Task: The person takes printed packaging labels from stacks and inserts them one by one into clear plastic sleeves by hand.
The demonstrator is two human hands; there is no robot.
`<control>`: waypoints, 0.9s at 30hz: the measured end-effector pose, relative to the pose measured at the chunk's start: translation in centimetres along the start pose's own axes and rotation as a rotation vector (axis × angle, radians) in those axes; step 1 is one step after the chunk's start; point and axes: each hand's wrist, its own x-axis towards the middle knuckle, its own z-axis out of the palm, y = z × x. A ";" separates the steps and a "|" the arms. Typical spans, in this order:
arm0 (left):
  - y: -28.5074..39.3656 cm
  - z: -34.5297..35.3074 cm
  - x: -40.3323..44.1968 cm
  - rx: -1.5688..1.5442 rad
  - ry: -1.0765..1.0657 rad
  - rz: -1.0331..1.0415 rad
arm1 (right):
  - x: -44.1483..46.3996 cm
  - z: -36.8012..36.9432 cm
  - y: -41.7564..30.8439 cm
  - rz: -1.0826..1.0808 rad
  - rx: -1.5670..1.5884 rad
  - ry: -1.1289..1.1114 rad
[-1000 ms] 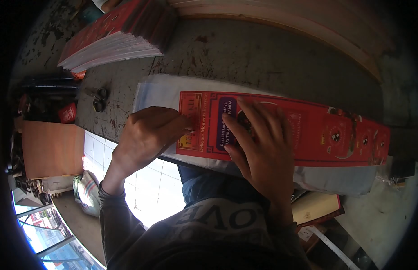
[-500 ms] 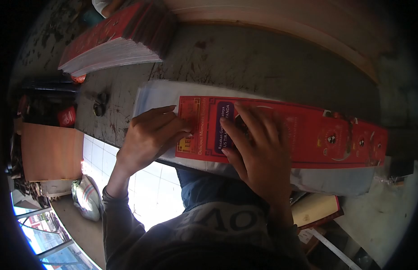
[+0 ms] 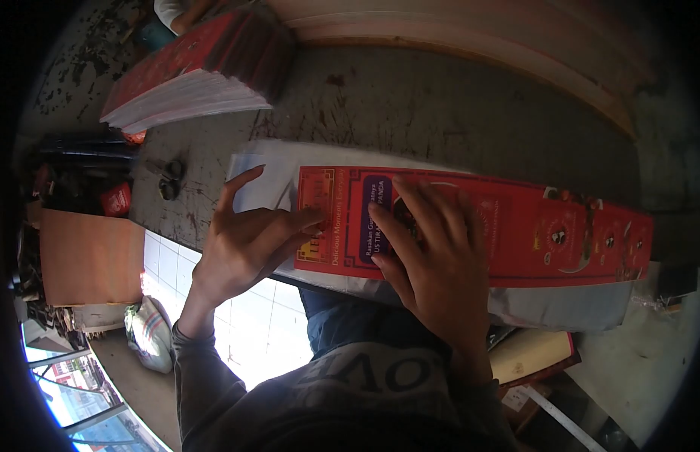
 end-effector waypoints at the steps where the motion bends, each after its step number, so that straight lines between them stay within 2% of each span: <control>1: 0.2 0.1 0.0 -0.004 -0.005 -0.002 | 0.0 -0.1 -0.1 0.010 -0.002 -0.014; 6: 0.8 0.8 0.1 0.117 0.126 0.044 | 0.0 -0.2 -0.2 0.011 -0.002 -0.016; 12: 1.5 1.4 0.3 0.255 0.139 0.134 | 0.0 -0.3 -0.2 0.019 -0.001 -0.015; 18: 1.7 1.6 1.0 0.261 0.154 0.136 | 0.0 -0.3 -0.2 0.014 0.001 -0.013; 27: 1.5 0.3 1.6 0.227 0.049 0.123 | -0.1 -0.2 -0.2 0.008 0.006 0.000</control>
